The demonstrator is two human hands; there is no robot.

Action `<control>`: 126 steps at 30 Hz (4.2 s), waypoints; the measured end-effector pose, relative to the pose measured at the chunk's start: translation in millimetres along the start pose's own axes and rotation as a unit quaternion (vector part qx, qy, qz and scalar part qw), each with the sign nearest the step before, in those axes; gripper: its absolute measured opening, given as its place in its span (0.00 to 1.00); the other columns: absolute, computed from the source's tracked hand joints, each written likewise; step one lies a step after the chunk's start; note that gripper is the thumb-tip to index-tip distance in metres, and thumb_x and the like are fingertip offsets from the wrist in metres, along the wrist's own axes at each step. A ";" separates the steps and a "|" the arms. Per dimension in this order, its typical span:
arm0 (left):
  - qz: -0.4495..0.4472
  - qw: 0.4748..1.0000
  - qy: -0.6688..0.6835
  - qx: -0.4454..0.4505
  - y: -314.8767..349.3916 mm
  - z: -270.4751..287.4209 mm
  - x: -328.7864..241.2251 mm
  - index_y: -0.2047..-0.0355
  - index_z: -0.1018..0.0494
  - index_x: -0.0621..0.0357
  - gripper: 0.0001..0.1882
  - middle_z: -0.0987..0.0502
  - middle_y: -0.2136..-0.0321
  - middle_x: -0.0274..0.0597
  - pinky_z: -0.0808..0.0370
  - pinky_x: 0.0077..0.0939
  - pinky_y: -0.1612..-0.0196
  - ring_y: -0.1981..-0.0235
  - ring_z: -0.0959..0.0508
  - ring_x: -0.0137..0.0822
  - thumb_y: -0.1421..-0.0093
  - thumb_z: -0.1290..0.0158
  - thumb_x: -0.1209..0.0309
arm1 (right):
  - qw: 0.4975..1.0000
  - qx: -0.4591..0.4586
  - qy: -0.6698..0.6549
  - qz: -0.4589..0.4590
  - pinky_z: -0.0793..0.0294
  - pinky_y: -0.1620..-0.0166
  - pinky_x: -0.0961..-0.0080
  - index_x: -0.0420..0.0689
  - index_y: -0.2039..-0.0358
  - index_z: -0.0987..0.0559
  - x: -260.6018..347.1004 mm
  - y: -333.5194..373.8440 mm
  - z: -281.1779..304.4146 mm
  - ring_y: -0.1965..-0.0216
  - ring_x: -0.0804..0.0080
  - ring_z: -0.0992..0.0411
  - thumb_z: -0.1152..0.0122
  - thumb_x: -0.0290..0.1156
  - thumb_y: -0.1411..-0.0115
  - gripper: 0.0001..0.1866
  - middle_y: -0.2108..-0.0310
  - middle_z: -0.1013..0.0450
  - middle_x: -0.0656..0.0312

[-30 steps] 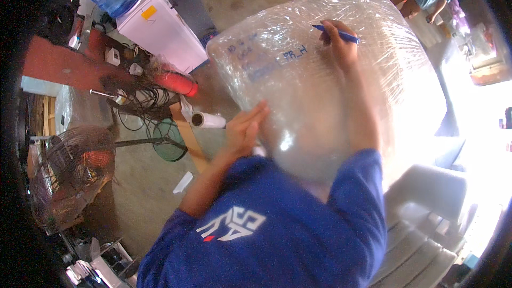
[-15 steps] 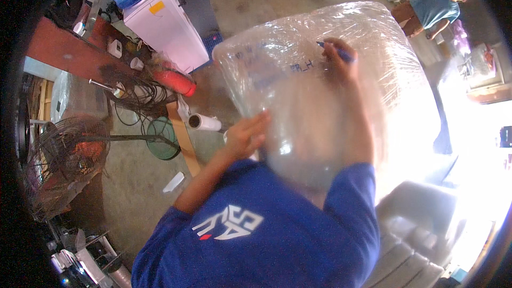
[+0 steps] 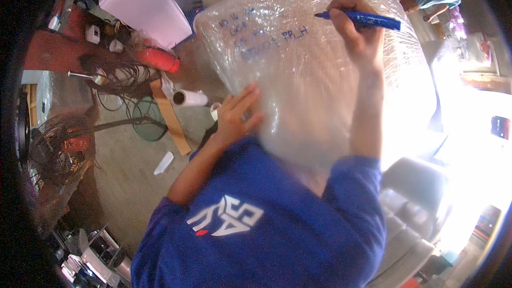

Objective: The person picks up a blue marker and writes on the bubble wrap covering a large wrapped package. They write an arrow and several lines of text on the top surface, then move to the side and continue writing additional labels on the bubble wrap.

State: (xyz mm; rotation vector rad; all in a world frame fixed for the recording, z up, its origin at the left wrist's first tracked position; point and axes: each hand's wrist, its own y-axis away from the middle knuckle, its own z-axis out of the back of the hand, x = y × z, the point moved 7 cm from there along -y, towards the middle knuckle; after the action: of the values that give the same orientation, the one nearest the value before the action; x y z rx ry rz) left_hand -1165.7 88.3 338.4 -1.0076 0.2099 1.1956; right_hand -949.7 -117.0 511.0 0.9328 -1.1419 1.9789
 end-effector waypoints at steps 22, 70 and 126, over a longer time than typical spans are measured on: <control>0.064 0.993 0.086 -0.049 5.6 5.3 5.7 0.42 0.23 0.52 0.31 0.26 0.37 0.39 0.25 0.33 0.49 0.51 0.20 0.42 0.47 0.31 0.62 | 0.964 0.253 0.079 0.004 0.24 0.64 0.76 0.38 0.62 0.16 0.2 112.9 -124.1 0.67 0.73 0.22 0.29 0.24 0.45 0.09 0.67 0.21 0.59; 0.073 0.994 0.073 -0.047 11.2 3.7 6.9 0.41 0.24 0.50 0.30 0.27 0.36 0.32 0.24 0.30 0.54 0.63 0.24 0.39 0.44 0.33 0.60 | 0.969 0.220 0.111 -0.029 0.26 0.66 0.76 0.38 0.68 0.17 -12.9 116.9 -122.0 0.71 0.73 0.24 0.29 0.23 0.48 0.07 0.71 0.22 0.60; 0.073 0.994 0.066 -0.046 8.9 3.0 7.2 0.43 0.22 0.50 0.30 0.26 0.37 0.33 0.23 0.30 0.51 0.59 0.22 0.39 0.47 0.31 0.61 | 0.968 0.211 0.138 0.014 0.25 0.67 0.75 0.40 0.67 0.18 -23.2 109.1 -100.4 0.71 0.74 0.24 0.31 0.22 0.47 0.06 0.70 0.21 0.59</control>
State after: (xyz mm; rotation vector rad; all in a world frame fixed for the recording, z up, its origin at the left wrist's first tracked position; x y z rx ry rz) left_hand -1171.4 95.5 330.8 -1.1690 0.3396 1.2816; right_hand -1051.2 -75.0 408.8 0.8114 -0.5923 2.3371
